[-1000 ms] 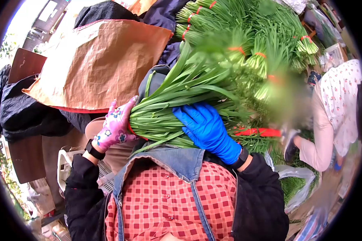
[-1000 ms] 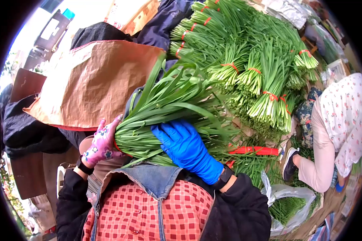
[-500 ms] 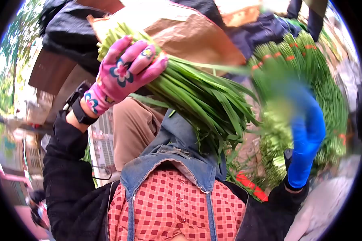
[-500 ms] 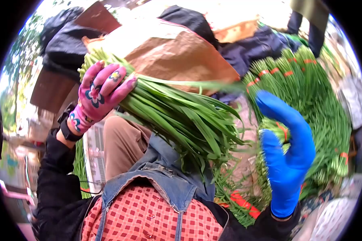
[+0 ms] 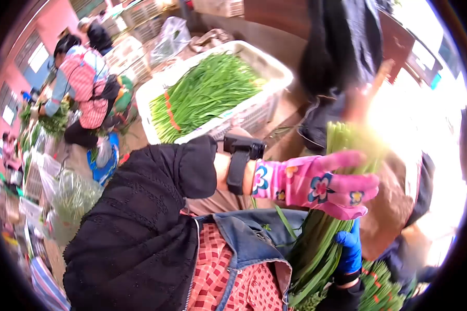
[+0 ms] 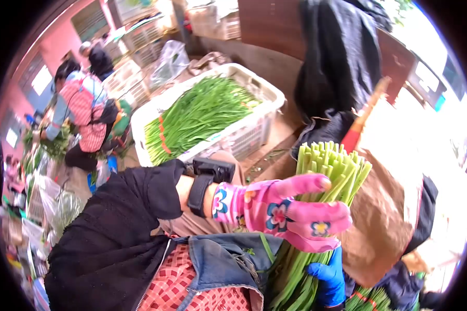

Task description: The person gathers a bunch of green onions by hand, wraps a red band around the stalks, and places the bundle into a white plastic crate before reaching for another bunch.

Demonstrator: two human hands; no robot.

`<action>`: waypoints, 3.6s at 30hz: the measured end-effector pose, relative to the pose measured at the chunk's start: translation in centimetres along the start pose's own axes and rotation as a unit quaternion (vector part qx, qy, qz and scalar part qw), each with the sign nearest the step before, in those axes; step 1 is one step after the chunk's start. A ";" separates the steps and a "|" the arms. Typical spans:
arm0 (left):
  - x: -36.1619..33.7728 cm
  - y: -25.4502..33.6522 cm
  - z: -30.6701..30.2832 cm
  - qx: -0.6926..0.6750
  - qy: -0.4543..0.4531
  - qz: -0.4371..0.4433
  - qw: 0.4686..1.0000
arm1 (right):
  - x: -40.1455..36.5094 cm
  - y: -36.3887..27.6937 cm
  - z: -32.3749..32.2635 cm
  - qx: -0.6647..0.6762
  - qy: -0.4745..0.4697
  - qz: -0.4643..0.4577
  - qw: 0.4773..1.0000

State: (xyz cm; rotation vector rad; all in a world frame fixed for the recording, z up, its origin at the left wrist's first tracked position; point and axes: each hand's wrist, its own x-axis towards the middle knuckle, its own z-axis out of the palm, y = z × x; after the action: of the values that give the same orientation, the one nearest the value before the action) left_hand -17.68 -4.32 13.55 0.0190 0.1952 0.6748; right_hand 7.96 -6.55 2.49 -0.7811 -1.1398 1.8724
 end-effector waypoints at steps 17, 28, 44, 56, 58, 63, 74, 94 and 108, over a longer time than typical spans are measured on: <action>-4.4 12.7 -10.8 0.238 -0.091 0.482 0.838 | 18.9 -2.2 13.3 -0.410 -0.058 -0.046 0.909; -14.5 19.1 -9.2 0.485 0.065 0.598 0.634 | 29.2 -4.7 16.6 -0.464 -0.100 -0.081 0.876; -35.2 18.2 -21.0 0.606 0.560 0.438 0.356 | 44.3 10.2 34.9 -0.718 -0.501 -0.319 0.363; -26.1 21.2 -30.4 0.822 0.487 -0.002 0.295 | 46.3 21.7 30.4 -0.672 -0.521 -0.309 0.427; -25.9 21.9 -30.6 0.806 0.494 -0.037 0.323 | 46.5 22.4 30.5 -0.688 -0.521 -0.294 0.411; -26.0 21.6 -31.6 0.843 0.466 -0.046 0.264 | 44.9 20.3 29.8 -0.666 -0.454 -0.361 0.469; -20.6 27.6 -22.5 0.882 0.414 0.036 0.224 | 45.8 10.3 18.3 -0.757 -0.189 -0.242 0.577; -13.2 32.8 -37.1 0.901 0.414 0.125 -0.026 | 38.8 8.3 14.6 -0.654 -0.081 -0.302 0.689; -13.7 39.3 -35.0 0.934 0.353 -0.060 0.001 | -10.9 4.5 -3.8 -0.458 0.457 -0.068 0.760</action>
State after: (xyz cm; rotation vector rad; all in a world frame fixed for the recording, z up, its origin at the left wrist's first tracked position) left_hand -58.91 16.27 -15.24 2.4028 2.0406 -0.4514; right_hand 15.06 -15.63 -2.07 -1.8138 -1.3061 0.4707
